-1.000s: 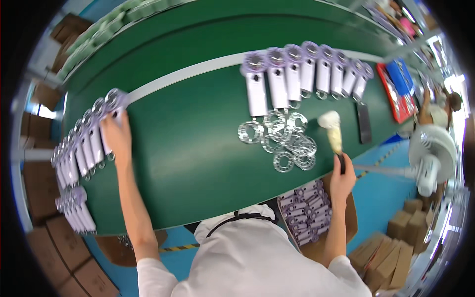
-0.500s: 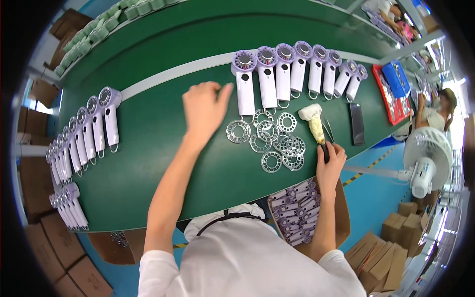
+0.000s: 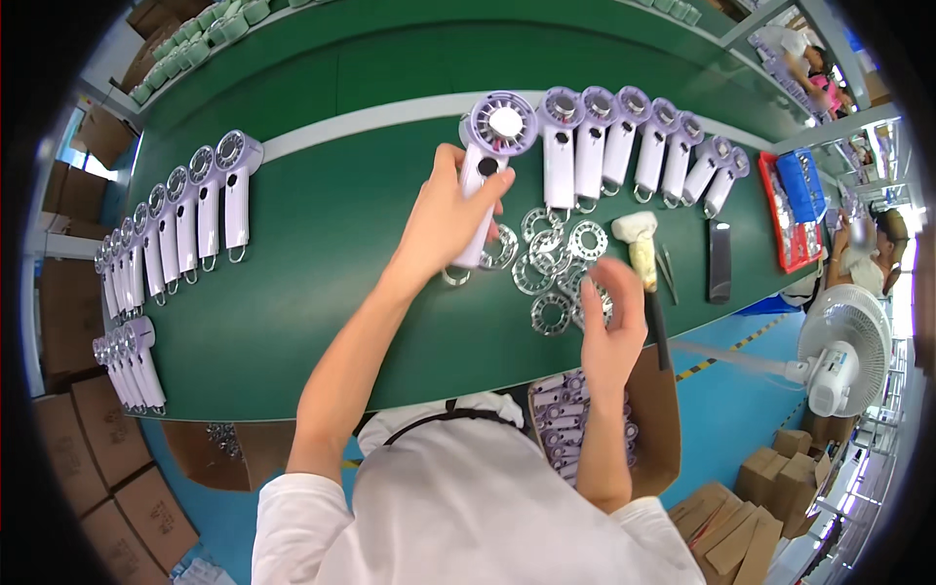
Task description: Assembling handheld fans on a production line.
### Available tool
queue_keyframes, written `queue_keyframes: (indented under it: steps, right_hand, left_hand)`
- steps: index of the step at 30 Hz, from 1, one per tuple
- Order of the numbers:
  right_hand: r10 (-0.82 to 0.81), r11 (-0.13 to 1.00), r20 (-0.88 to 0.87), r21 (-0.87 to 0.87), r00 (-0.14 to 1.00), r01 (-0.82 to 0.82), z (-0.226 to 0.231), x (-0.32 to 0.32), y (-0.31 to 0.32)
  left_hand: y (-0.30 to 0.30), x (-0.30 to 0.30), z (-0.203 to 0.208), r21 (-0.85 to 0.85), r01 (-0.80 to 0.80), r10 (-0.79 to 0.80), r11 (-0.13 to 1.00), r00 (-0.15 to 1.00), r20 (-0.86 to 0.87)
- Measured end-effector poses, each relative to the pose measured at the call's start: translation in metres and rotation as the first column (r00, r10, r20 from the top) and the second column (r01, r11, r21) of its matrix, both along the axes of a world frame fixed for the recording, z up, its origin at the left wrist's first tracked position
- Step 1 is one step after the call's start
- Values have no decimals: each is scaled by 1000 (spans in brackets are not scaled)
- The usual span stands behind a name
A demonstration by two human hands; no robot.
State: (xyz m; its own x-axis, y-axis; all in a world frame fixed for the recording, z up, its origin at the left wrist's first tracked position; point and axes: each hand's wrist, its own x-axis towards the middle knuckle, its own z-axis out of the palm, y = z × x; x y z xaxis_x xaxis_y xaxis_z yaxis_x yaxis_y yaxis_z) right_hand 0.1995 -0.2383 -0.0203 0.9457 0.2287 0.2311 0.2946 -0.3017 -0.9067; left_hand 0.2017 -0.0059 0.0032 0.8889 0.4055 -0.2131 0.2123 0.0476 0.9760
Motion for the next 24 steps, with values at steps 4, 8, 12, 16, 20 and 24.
queue_keyframes:
  steps: [4, 8, 12, 16, 20, 24]
  right_hand:
    - [266, 951, -86, 185, 960, -247, 40, 12, 39]
    - [477, 878, -273, 202, 836, -434, 65, 21, 59]
    - [550, 834, -201, 187, 811, -519, 64, 16, 68]
    - [542, 840, -210, 184, 814, -511, 65, 10, 73]
    - [525, 849, -185, 180, 831, -497, 66, 6, 76]
    - [490, 871, -205, 163, 847, -464, 70, 1, 76]
  left_hand:
    - [-21, -59, 16, -55, 18, -22, 998, 998, -67]
    - [-30, -89, 22, -14, 43, -44, 999, 990, -132]
    - [-30, -102, 24, -36, 62, -66, 997, 988, -137]
    - [-28, -107, 30, -2, 70, -70, 998, 986, -150]
    - [-30, -109, 31, 43, 70, -63, 997, 988, -142]
    - [-29, -109, 32, 4, 82, -81, 997, 985, -155]
